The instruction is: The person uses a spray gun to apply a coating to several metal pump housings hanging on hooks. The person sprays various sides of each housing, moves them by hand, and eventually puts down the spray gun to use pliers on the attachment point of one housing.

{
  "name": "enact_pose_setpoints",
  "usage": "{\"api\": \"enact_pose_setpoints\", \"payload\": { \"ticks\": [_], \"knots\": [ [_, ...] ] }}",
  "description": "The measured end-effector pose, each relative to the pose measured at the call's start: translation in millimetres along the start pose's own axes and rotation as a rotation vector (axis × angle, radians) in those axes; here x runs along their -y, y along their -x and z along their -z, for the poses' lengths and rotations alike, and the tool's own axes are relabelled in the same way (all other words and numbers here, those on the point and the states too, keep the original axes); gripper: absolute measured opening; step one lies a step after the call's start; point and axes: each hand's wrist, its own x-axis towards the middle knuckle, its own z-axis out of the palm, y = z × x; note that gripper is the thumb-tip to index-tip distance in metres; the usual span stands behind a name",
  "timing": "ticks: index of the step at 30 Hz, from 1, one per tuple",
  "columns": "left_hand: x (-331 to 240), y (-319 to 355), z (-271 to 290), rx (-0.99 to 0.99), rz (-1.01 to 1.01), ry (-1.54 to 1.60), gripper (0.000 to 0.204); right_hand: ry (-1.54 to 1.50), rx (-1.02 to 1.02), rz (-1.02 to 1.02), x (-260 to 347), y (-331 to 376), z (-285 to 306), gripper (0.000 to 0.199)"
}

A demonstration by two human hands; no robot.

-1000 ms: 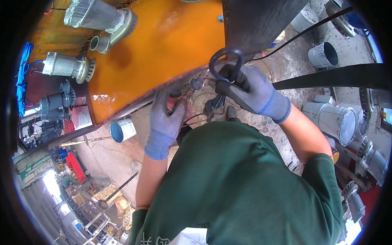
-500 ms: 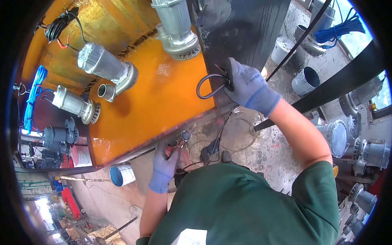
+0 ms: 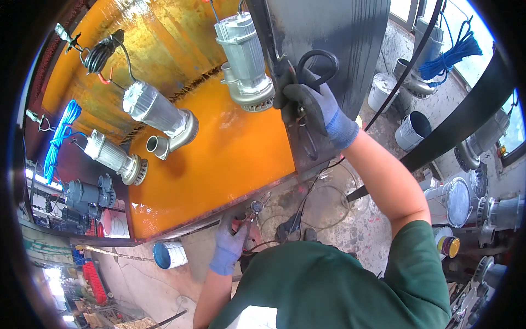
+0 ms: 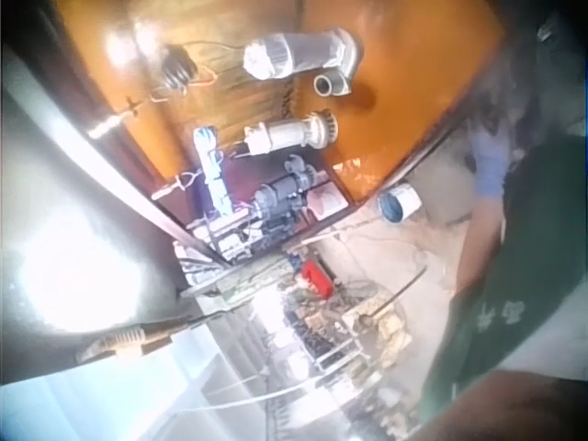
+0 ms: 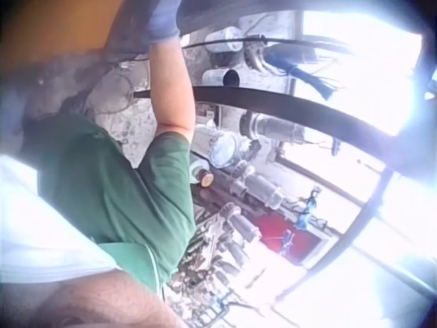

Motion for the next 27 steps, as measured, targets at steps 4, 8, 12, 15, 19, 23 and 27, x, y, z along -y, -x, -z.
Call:
{"api": "enact_pose_setpoints", "payload": {
  "ticks": [4,8,12,15,19,23,27],
  "knots": [
    [-10,-4,3,0.022,0.03,0.011,0.038,-0.063,-0.072,0.047,-5,-16,-13,0.018],
    [-29,-2,7,0.04,0.157,0.126,0.037,0.09,-0.03,-0.024,-2,-2,-23,0.012],
    [-24,1,3,0.036,0.212,0.081,0.034,0.734,0.229,0.106,-83,32,-10,0.021],
    [13,12,-5,-0.068,-0.031,-0.028,0.034,0.868,0.276,-0.041,-76,66,-24,0.031],
    [-12,3,9,-0.016,0.032,0.068,0.034,0.425,0.23,-0.526,-51,107,-31,0.043],
    [-25,-1,11,0.024,0.214,0.177,0.035,0.486,0.405,-0.551,-53,129,-39,0.06],
    [-19,2,11,0.029,0.126,0.048,0.039,0.847,0.555,-0.313,-57,147,-53,0.076]
  ]
}}
